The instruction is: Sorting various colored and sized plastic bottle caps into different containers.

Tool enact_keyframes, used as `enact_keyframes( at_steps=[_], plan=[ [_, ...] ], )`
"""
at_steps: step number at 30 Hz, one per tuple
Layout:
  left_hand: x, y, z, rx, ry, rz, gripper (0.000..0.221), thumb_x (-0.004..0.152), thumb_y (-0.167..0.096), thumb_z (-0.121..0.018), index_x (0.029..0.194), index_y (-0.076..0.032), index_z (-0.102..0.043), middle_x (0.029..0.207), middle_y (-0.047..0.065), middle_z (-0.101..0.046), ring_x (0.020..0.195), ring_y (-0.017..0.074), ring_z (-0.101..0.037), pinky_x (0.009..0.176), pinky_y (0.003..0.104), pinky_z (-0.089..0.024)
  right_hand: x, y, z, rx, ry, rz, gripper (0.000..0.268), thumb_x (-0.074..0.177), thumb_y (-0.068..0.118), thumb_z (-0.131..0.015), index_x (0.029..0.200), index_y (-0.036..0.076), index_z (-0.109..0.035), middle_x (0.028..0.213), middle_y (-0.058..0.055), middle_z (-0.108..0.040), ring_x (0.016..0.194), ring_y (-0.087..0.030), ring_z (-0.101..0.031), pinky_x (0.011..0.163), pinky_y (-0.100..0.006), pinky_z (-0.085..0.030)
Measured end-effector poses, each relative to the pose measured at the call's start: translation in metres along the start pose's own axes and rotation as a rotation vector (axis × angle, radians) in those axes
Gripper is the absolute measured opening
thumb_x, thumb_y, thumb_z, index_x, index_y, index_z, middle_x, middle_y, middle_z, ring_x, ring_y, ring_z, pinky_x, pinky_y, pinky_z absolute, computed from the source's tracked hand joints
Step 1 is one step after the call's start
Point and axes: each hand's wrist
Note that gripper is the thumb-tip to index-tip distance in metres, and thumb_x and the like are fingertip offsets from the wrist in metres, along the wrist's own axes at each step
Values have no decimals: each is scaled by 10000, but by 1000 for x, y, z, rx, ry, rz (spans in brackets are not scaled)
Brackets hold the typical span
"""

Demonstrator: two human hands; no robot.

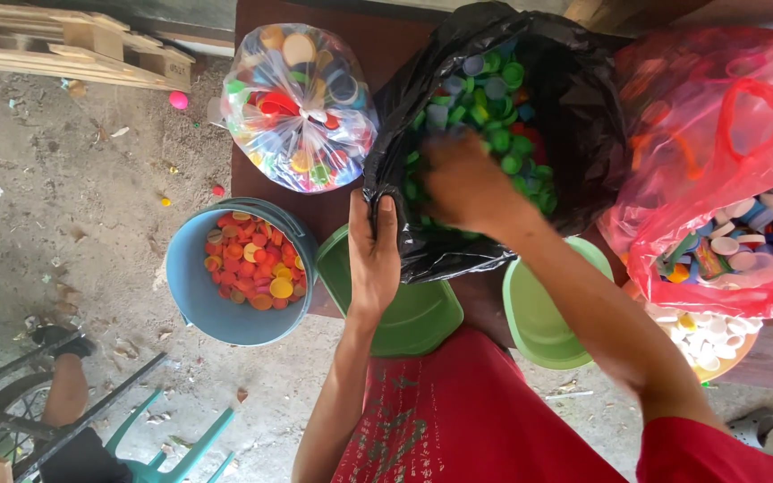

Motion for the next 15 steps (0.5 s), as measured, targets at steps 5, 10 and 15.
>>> enact_keyframes(
  at_steps=[5, 10, 15],
  plan=[
    [-2, 8, 3, 39, 4, 12, 175, 1119, -216, -510, 1036, -62, -499, 796, -52, -410, 708, 49, -350, 598, 243, -336, 37, -12, -91, -279, -26, 95, 504, 825, 421, -742, 1262, 170, -730, 1458, -136, -521, 1486, -399, -369, 1197, -751, -157],
    [-3, 13, 9, -21, -24, 8, 183, 1131, -203, -524, 1055, -37, -507, 846, -57, -424, 752, 52, -360, 630, 245, -339, 29, -55, -91, -277, -21, 19, 647, 725, 445, -765, 1314, 186, -694, 1532, -117, -459, 1425, -411, -375, 1082, -784, -210],
    [8, -3, 7, -40, -70, -98, 230, 1096, -189, -522, 1267, -36, -526, 955, -57, -516, 831, 53, -421, 734, 230, -407, -11, -95, -59, -229, 47, -232, 626, 766, 391, -763, 1374, 288, -653, 1638, -132, -358, 1457, -458, -363, 1018, -726, -402]
  ],
)
Point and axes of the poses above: each hand's wrist, its own x-axis towards the middle knuckle, its own z-axis out of the back of the hand, y = z × x
